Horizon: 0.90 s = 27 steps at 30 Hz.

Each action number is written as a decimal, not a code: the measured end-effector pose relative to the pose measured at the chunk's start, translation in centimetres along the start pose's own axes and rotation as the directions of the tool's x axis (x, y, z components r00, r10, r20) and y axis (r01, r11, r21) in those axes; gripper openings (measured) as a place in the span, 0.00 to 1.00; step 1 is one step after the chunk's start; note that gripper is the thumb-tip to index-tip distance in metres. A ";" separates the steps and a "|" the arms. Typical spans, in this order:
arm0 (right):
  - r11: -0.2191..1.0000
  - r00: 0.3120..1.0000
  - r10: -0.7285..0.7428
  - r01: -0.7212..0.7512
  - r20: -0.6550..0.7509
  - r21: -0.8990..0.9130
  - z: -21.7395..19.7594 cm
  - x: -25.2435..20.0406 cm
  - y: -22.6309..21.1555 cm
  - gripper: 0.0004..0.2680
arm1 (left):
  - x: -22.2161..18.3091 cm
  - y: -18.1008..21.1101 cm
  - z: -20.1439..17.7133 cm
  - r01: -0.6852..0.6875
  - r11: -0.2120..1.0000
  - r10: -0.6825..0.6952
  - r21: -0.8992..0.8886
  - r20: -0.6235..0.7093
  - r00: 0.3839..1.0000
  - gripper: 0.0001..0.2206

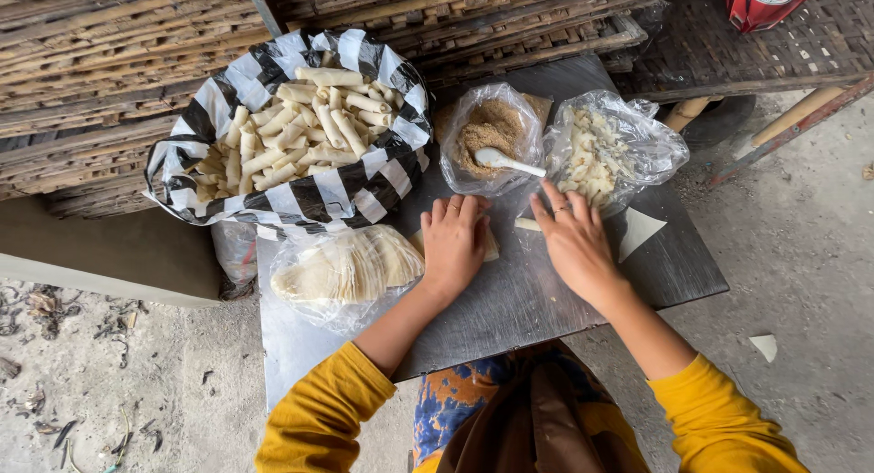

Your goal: The person prepares spring rolls by placing a small amount of filling onto individual wrappers, folding the edges, and rolling them into cylinders.

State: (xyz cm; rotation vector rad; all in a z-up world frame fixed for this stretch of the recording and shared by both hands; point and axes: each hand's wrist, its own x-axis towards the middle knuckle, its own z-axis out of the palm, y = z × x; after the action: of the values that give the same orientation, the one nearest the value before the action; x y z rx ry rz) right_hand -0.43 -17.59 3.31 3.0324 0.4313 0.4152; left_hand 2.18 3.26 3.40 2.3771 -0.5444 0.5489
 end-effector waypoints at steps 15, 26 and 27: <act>0.745 0.909 0.236 0.059 -0.344 0.665 -3.9 -0.8 -0.5 0.11 | 1.1 -2.2 -1.4 -0.019 0.793 -0.118 0.608 0.184 0.976 0.15; 0.472 0.770 0.021 0.555 -0.638 0.685 -10.7 13.1 -8.5 0.08 | 1.2 -4.7 -1.6 -0.042 0.826 -0.140 0.562 0.275 0.951 0.08; 0.490 0.798 -0.045 0.542 -0.601 0.683 -10.8 13.1 -8.6 0.10 | 1.2 -4.6 -1.6 -0.052 0.827 -0.134 0.560 0.286 0.949 0.08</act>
State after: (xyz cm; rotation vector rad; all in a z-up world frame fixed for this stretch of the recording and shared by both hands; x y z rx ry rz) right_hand 6.45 -5.52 16.26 3.4795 1.6508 1.3660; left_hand 5.11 7.37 2.94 3.0718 -0.5136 0.3346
